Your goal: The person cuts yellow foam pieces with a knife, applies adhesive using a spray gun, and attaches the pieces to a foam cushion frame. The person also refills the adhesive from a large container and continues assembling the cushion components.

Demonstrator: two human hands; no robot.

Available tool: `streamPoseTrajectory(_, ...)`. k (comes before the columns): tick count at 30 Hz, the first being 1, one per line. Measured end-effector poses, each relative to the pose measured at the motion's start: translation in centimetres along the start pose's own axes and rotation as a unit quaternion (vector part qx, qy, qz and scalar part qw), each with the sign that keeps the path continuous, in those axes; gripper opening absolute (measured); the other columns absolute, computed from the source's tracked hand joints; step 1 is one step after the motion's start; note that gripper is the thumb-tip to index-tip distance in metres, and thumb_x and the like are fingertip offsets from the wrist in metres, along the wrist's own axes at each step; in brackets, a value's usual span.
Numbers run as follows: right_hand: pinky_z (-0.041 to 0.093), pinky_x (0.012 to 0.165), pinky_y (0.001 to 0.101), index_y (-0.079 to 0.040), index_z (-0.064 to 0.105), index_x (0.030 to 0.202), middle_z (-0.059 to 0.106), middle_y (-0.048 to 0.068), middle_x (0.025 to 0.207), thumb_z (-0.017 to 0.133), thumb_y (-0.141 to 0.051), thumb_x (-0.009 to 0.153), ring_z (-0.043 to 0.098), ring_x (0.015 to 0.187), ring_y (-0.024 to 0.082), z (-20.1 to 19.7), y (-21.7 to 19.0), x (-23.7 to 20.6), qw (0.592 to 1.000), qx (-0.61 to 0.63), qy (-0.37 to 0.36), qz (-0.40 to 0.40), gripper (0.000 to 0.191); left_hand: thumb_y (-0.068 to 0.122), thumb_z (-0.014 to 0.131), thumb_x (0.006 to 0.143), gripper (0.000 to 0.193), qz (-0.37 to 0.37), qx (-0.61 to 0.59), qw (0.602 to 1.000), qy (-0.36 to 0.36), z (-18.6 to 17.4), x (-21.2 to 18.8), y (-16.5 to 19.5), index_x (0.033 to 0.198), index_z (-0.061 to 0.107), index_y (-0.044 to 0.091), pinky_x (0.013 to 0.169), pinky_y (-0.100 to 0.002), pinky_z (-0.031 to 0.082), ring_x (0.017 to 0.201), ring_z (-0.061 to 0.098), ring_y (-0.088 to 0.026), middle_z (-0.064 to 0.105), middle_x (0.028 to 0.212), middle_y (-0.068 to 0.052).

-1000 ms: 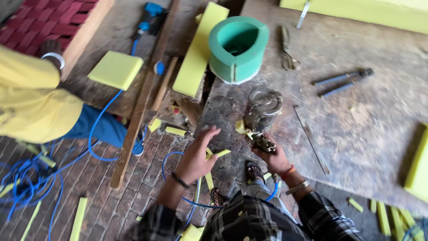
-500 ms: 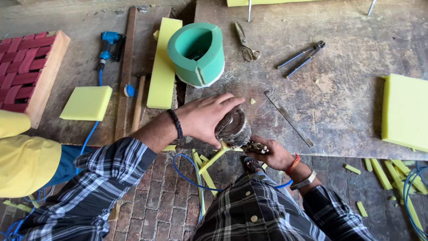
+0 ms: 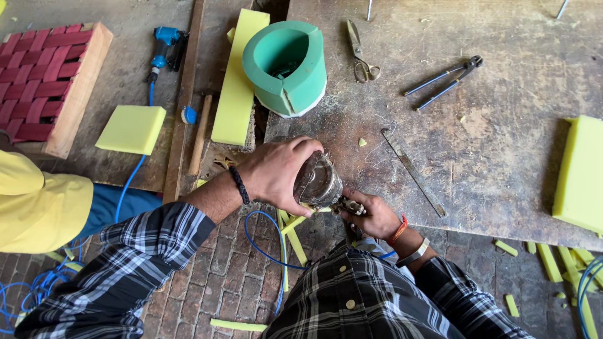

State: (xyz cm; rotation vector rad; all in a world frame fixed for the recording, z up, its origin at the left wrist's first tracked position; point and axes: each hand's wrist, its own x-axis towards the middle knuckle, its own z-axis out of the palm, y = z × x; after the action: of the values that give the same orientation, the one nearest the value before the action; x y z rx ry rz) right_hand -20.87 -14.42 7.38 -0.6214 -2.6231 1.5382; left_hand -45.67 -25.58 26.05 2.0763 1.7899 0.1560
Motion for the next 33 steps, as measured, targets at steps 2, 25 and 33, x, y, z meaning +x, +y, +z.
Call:
streamPoseTrajectory(2,0.061,0.088,0.0410,-0.014,0.062,0.138,0.078,0.013,0.110,0.075,-0.026,0.088,0.078,0.097,0.028,0.1,0.2,0.2,0.997,0.031,0.005,-0.077,0.053,0.065,0.092,0.053,0.116,0.001,-0.026,1.000,0.004,0.2,-0.5,0.1,0.133,0.041,-0.004,0.085,-0.041,0.062,0.097,0.070,-0.034,0.059,0.120,-0.022)
streamPoseTrajectory(25,0.059,0.089,0.0404,-0.008,0.058,0.140,0.071,0.016,0.118,0.076,-0.015,0.087,0.074,0.105,0.031,0.8,3.1,-1.0,0.986,0.057,0.085,-0.130,0.056,0.078,0.071,0.075,0.107,-0.017,-0.279,0.934,0.221,6.3,-0.2,0.8,0.143,0.042,0.001,0.094,-0.038,0.064,0.111,0.069,-0.029,0.061,0.126,-0.016)
streamPoseTrajectory(33,0.059,0.087,0.0412,-0.008,0.066,0.127,0.075,0.014,0.112,0.075,-0.019,0.090,0.075,0.104,0.030,1.2,6.4,-3.0,0.981,0.107,0.126,-0.105,0.039,0.078,0.070,0.081,0.092,-0.103,-0.643,0.661,0.373,10.7,0.9,-3.7,0.129,0.052,0.002,0.102,-0.042,0.056,0.108,0.068,-0.024,0.065,0.109,-0.012)
